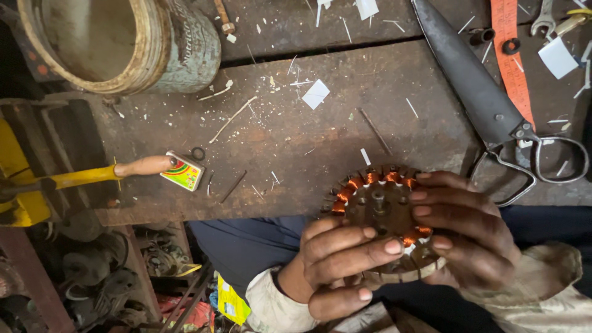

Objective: The person is repairing a motor armature by hand. They insert small white insulating paper pieces into the slots between the copper windings and use shears to trim the excess paper flush with the surface.

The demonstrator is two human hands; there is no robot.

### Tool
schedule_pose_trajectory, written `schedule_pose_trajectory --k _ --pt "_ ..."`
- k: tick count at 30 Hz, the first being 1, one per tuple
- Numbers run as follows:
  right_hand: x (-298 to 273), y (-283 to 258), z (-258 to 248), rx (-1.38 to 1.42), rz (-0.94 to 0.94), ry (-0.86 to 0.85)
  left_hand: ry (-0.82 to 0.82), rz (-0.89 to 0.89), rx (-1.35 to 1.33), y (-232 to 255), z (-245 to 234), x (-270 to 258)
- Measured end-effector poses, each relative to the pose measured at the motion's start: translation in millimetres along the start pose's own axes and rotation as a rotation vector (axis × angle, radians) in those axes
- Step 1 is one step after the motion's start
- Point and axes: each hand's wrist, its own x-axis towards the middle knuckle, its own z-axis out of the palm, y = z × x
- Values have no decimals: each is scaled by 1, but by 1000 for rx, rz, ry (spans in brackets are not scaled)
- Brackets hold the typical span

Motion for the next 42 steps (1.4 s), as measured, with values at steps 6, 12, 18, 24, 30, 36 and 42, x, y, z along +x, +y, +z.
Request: schedule_pose_trajectory --k 6,12,18,24,30,36,42 --pt "11 4 -1 65 -7 -16 -94 -41 12 0 -8 -1" --pt "16 21 11 70 -191 99 -155 -129 22 4 -10 17" --pt "27 17 0 29 -159 -82 -234 -605 -219 32 -42 62" --pt "29 13 2 -45 -230 -129 -609 -873 -150 32 -57 97" --pt "40 4 0 -146 -232 -183 -833 -1003 59 38 -61 127" --pt "45 4 0 -139 -225 -163 -712 -644 175 65 -53 123" --pt "46 6 4 -144 -234 -152 -610 -505 284 57 -47 99"
